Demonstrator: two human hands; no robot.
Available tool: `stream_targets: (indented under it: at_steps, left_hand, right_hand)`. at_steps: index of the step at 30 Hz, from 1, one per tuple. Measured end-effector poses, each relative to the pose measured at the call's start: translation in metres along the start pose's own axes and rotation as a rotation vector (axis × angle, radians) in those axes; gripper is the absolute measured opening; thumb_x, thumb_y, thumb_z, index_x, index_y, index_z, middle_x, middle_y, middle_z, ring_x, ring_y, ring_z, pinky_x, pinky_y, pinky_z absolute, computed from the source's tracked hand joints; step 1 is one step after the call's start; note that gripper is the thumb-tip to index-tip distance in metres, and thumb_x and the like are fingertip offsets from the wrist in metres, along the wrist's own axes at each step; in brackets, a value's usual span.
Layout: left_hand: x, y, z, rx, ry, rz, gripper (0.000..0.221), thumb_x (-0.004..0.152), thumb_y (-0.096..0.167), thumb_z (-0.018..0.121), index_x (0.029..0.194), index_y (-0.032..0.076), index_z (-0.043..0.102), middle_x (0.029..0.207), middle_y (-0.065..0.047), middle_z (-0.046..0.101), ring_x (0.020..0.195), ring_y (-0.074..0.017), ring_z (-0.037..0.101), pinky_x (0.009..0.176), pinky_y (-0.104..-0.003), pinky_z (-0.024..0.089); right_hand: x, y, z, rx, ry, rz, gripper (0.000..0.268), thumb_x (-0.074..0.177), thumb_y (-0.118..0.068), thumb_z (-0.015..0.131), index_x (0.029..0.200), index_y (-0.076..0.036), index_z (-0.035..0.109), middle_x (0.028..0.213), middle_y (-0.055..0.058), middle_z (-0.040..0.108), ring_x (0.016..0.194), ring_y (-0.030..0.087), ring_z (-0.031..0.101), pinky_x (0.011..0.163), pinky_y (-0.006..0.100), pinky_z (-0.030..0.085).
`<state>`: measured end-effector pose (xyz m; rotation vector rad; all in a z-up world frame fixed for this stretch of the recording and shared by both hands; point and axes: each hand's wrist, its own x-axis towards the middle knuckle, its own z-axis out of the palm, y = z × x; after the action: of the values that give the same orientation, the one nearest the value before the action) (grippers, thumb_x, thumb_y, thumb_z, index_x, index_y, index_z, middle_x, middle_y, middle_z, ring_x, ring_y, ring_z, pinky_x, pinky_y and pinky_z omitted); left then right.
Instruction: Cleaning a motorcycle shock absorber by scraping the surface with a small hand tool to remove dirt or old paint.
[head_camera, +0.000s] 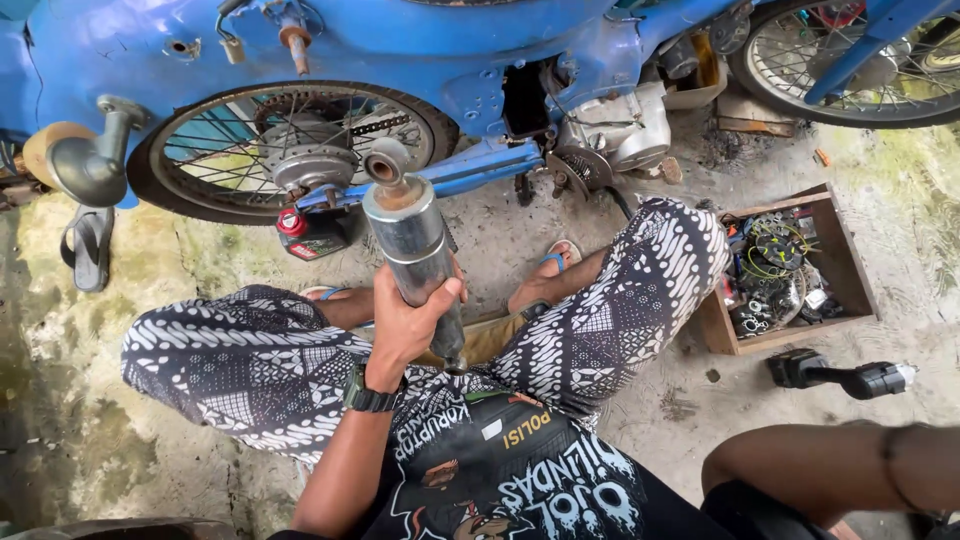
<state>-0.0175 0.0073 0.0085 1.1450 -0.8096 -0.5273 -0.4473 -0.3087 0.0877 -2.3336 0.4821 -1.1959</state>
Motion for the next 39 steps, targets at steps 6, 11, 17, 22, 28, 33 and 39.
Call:
stream_targets:
  at_steps: [6, 11, 17, 22, 28, 33, 39]
  left_hand:
    - [-0.003, 0.006, 0.001, 0.023, 0.007, 0.006, 0.015, 0.092, 0.017, 0.075, 0.096, 0.005, 0.068, 0.077, -0.014, 0.073, 0.071, -0.0273, 0.074, 0.066, -0.045, 0.059]
    - [-0.001, -0.004, 0.005, 0.053, 0.039, -0.033, 0.017, 0.098, 0.018, 0.071, 0.099, 0.003, 0.063, 0.075, -0.014, 0.068, 0.073, -0.0300, 0.072, 0.062, -0.050, 0.057]
    - [0.019, 0.014, 0.020, 0.005, 0.081, -0.135, 0.026, 0.095, 0.024, 0.076, 0.083, 0.006, 0.061, 0.059, -0.012, 0.066, 0.053, -0.0217, 0.067, 0.053, -0.038, 0.055]
    - [0.029, 0.022, 0.026, -0.004, 0.071, -0.150, 0.025, 0.093, 0.023, 0.077, 0.084, 0.007, 0.061, 0.059, -0.011, 0.068, 0.052, -0.0216, 0.069, 0.053, -0.037, 0.055]
    - [0.035, 0.028, 0.024, 0.020, 0.088, -0.197, 0.024, 0.088, 0.020, 0.080, 0.088, 0.005, 0.062, 0.058, -0.010, 0.070, 0.052, -0.0168, 0.069, 0.054, -0.031, 0.056]
    - [0.034, 0.022, 0.021, 0.161, 0.133, -0.126, 0.034, 0.083, 0.022, 0.082, 0.104, 0.002, 0.065, 0.082, -0.020, 0.072, 0.079, -0.0282, 0.071, 0.072, -0.044, 0.053]
    - [0.035, 0.036, 0.026, 0.239, 0.151, -0.080, 0.045, 0.077, 0.025, 0.083, 0.114, 0.006, 0.066, 0.089, -0.015, 0.073, 0.083, -0.0222, 0.067, 0.075, -0.042, 0.052]
  right_hand:
    - [0.021, -0.088, 0.158, 0.241, -0.076, 0.190, 0.026, 0.109, -0.013, 0.047, 0.129, 0.003, 0.043, 0.088, 0.018, 0.064, 0.083, 0.032, 0.068, 0.079, 0.037, 0.058]
    - [0.040, -0.124, 0.255, 0.215, -0.385, 0.348, 0.023, 0.102, -0.012, 0.057, 0.121, 0.001, 0.053, 0.093, 0.014, 0.077, 0.079, 0.025, 0.074, 0.068, 0.036, 0.056]
    - [0.079, -0.130, 0.264, 0.039, -0.581, 0.037, 0.040, 0.100, -0.008, 0.056, 0.138, -0.001, 0.057, 0.106, 0.022, 0.072, 0.097, 0.044, 0.066, 0.080, 0.048, 0.055]
    - [0.126, -0.151, 0.249, -0.048, -0.689, -0.180, 0.046, 0.102, -0.010, 0.051, 0.145, 0.006, 0.050, 0.104, 0.027, 0.068, 0.097, 0.044, 0.060, 0.083, 0.051, 0.053]
    - [0.156, -0.148, 0.249, -0.054, -0.615, -0.242, 0.038, 0.105, -0.014, 0.057, 0.136, 0.007, 0.051, 0.093, 0.026, 0.069, 0.085, 0.047, 0.065, 0.075, 0.052, 0.055]
    - [0.173, -0.159, 0.257, 0.099, -0.543, -0.166, 0.034, 0.106, -0.014, 0.051, 0.137, -0.001, 0.056, 0.088, 0.016, 0.069, 0.078, 0.038, 0.069, 0.069, 0.047, 0.056]
    - [0.170, -0.166, 0.256, -0.025, -0.451, -0.345, 0.033, 0.108, -0.020, 0.051, 0.134, -0.007, 0.066, 0.090, 0.014, 0.064, 0.078, 0.037, 0.067, 0.070, 0.044, 0.056]
